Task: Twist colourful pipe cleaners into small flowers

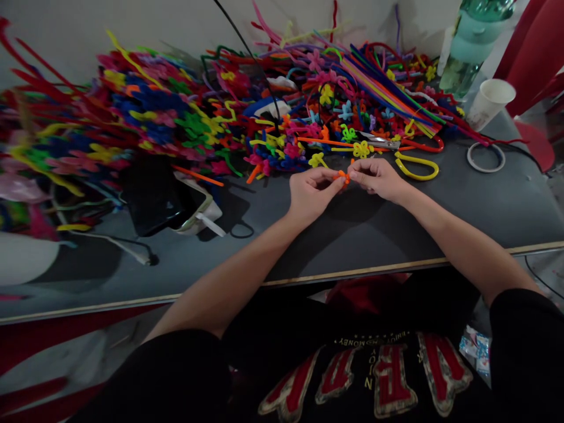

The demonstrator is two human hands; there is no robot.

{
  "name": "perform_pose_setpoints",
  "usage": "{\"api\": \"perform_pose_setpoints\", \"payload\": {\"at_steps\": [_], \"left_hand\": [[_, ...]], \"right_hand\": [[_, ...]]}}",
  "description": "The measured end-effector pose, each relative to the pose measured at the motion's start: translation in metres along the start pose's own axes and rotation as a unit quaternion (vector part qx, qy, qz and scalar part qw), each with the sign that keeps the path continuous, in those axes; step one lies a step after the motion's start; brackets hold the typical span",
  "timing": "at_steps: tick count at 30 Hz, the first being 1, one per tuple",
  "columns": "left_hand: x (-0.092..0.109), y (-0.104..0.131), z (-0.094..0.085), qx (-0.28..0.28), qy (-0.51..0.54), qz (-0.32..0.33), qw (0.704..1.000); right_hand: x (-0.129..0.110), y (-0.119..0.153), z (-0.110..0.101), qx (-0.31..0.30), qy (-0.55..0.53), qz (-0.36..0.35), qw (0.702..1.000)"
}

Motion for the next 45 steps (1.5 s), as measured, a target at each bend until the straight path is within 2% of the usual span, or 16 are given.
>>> {"api": "perform_pose_setpoints", "payload": {"at_steps": [1, 5, 7, 16, 19, 23, 26, 36, 39, 45], "left_hand": [[-0.001, -0.001, 0.0, 0.002, -0.004, -0.002, 1.0], [-0.005, -0.005, 0.004, 0.052, -0.017, -0.02, 0.998], [-0.005, -0.005, 0.006, 0.077, -0.011, -0.026, 0.997], [-0.004, 0.005, 0.011, 0.115, -0.03, 0.007, 0.993], [-0.005, 0.004, 0.012, 0.099, -0.025, 0.008, 0.995], [-0.003, 0.002, 0.013, 0.084, -0.035, 0.003, 0.996], [-0.001, 0.002, 0.014, 0.075, -0.053, -0.009, 0.996], [-0.014, -0.001, 0.02, 0.062, 0.019, -0.061, 0.996], [-0.016, -0.001, 0.02, 0.064, 0.037, -0.076, 0.994], [-0.016, -0.003, 0.019, 0.096, 0.056, -0.089, 0.99]], "right_hand": [[0.0, -0.001, 0.0, 0.017, 0.015, -0.005, 1.0], [-0.004, 0.0, 0.001, 0.167, 0.087, -0.04, 0.981], [-0.007, 0.002, 0.005, 0.196, 0.09, -0.031, 0.976], [-0.015, 0.015, 0.026, 0.223, 0.087, 0.01, 0.971], [-0.014, 0.017, 0.028, 0.244, 0.142, -0.035, 0.959], [-0.014, 0.018, 0.027, 0.27, 0.269, -0.121, 0.917], [-0.012, 0.016, 0.023, 0.279, 0.326, -0.145, 0.892], [-0.01, 0.016, 0.023, 0.24, 0.421, -0.213, 0.849], [-0.013, 0.017, 0.025, 0.234, 0.419, -0.212, 0.851], [-0.015, 0.015, 0.026, 0.272, 0.318, -0.129, 0.899]]}}
Point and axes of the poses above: each hand's wrist, its own y-axis away from the middle knuckle, its own z-axis out of the palm, x = y × z, the point moved 1 cm from there along -y, towards the middle knuckle, and after that the axes turned 8 degrees about x, right-handed, at the moved point
